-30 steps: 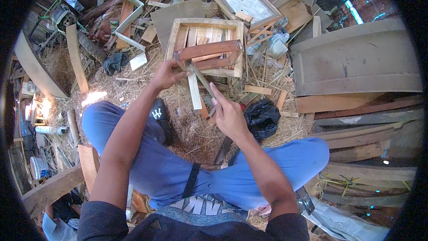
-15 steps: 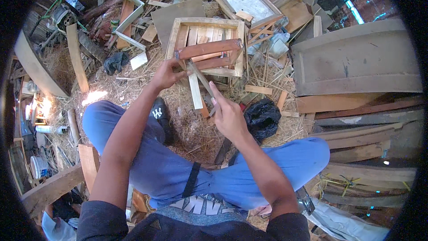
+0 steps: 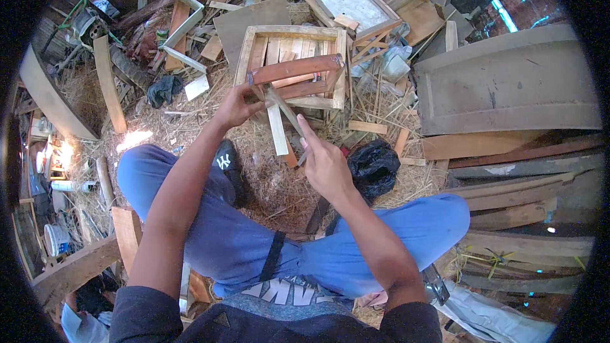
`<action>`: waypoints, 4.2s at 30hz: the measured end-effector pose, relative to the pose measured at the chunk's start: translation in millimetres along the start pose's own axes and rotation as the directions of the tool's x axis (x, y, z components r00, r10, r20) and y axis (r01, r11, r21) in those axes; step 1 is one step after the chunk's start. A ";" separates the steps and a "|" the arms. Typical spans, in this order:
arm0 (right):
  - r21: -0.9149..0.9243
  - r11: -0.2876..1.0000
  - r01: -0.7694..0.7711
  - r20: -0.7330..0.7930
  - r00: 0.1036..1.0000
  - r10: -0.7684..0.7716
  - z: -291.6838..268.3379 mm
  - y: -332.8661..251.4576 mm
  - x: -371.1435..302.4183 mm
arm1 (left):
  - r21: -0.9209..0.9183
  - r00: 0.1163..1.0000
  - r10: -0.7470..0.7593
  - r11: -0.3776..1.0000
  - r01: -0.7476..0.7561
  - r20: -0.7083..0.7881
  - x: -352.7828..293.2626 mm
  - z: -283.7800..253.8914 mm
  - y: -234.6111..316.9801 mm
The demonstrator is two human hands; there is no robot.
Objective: The person holds a small wooden frame by hand, inserts a wooden slat into the frame, and hammers the slat into place.
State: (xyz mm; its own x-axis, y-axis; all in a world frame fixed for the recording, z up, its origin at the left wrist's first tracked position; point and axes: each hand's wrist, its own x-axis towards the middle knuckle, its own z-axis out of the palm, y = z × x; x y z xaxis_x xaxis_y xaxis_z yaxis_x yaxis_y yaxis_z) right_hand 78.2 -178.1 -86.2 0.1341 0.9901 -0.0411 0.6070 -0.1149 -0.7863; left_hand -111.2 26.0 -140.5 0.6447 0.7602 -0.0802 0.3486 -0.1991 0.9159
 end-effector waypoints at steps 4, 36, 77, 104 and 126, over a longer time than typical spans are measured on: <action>-0.089 0.996 0.005 0.001 1.000 -0.005 2.6 6.5 1.2 | -0.051 0.998 0.064 0.997 -0.065 -0.016 1.7 1.5 -7.7; -0.167 0.986 -0.011 0.034 0.999 0.017 -3.9 1.8 2.2 | -0.007 1.000 0.007 1.000 -0.007 -0.029 4.8 3.2 -12.4; -0.146 0.982 0.121 -0.076 0.988 -0.134 9.2 21.9 -4.3 | -0.031 0.999 0.050 0.998 -0.050 -0.010 4.9 2.8 -14.0; -0.168 0.981 0.096 -0.013 0.995 -0.100 5.3 15.8 -3.2 | 0.021 1.000 -0.001 1.000 0.001 -0.015 6.7 0.2 -23.5; -0.180 0.972 0.154 -0.067 0.983 -0.168 9.2 31.9 -4.7 | -0.045 1.000 -0.022 0.999 0.023 0.014 8.8 4.2 -17.8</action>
State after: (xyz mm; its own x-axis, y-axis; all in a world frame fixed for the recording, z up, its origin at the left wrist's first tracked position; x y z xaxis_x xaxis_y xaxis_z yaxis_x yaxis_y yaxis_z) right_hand 89.7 -185.7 -116.8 0.0825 0.9876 0.1334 0.7515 0.0263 -0.6592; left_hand -108.8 33.7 -159.2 0.6465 0.7555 -0.1064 0.3328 -0.1537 0.9304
